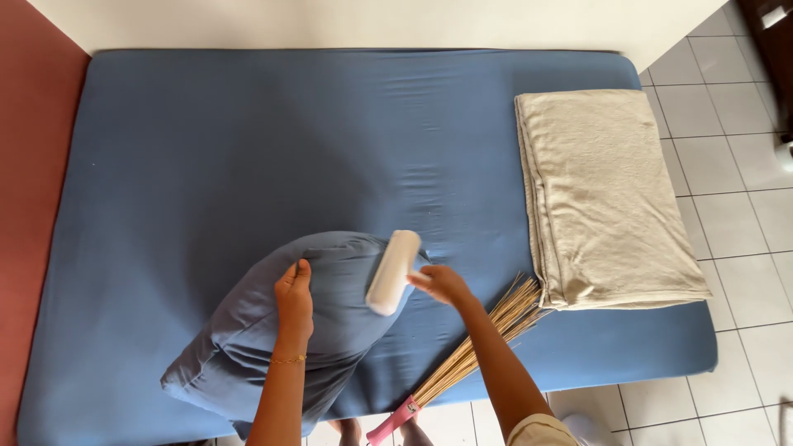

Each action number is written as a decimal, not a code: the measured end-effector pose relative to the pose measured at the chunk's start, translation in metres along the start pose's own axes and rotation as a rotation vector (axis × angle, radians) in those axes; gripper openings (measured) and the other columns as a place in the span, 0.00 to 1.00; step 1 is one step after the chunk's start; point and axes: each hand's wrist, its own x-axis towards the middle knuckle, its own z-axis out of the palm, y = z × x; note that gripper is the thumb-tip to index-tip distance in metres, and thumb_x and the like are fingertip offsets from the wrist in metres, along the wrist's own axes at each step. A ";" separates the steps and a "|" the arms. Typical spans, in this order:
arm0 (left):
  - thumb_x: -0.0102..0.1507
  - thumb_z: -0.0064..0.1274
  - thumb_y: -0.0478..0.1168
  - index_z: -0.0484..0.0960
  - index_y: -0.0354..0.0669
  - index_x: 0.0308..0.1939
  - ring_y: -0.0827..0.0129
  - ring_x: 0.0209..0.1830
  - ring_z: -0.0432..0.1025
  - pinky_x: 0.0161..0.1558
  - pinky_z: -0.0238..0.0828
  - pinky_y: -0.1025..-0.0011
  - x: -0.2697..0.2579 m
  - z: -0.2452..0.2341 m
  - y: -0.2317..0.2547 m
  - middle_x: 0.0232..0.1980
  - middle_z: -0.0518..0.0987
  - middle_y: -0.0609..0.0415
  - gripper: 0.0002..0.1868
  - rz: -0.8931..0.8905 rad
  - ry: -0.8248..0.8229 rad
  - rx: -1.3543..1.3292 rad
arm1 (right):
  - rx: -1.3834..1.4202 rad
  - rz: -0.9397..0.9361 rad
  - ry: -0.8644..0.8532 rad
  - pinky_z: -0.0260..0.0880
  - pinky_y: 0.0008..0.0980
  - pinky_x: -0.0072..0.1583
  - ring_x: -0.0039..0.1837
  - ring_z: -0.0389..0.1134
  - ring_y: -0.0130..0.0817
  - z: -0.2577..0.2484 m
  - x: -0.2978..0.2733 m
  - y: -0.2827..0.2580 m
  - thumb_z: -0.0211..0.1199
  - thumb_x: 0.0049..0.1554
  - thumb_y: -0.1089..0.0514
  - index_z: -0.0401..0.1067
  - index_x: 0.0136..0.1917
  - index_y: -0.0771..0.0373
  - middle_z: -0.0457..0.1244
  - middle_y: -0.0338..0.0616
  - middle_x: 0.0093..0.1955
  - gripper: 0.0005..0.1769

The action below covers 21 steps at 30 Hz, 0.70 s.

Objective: Using a lint roller to remove lint and hair from a blue pillow on a bed.

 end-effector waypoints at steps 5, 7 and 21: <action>0.76 0.42 0.50 0.74 0.36 0.68 0.54 0.76 0.57 0.76 0.51 0.53 0.020 -0.017 -0.005 0.71 0.71 0.41 0.24 0.009 0.068 -0.066 | -0.181 0.227 0.050 0.68 0.45 0.66 0.67 0.70 0.48 -0.041 -0.028 0.024 0.57 0.56 0.26 0.79 0.59 0.54 0.71 0.49 0.60 0.35; 0.76 0.42 0.52 0.74 0.39 0.68 0.55 0.75 0.59 0.75 0.51 0.53 0.021 -0.024 -0.011 0.70 0.72 0.43 0.24 0.000 0.060 -0.076 | -0.111 0.183 0.089 0.69 0.45 0.62 0.62 0.72 0.49 -0.043 -0.023 0.036 0.59 0.54 0.26 0.81 0.54 0.53 0.72 0.48 0.54 0.33; 0.73 0.47 0.49 0.73 0.32 0.68 0.51 0.77 0.57 0.77 0.46 0.49 -0.025 0.007 0.050 0.72 0.69 0.39 0.26 -0.052 -0.025 -0.068 | 0.023 -0.231 0.053 0.71 0.42 0.52 0.49 0.73 0.49 0.029 -0.009 -0.057 0.67 0.50 0.30 0.79 0.45 0.44 0.71 0.43 0.40 0.20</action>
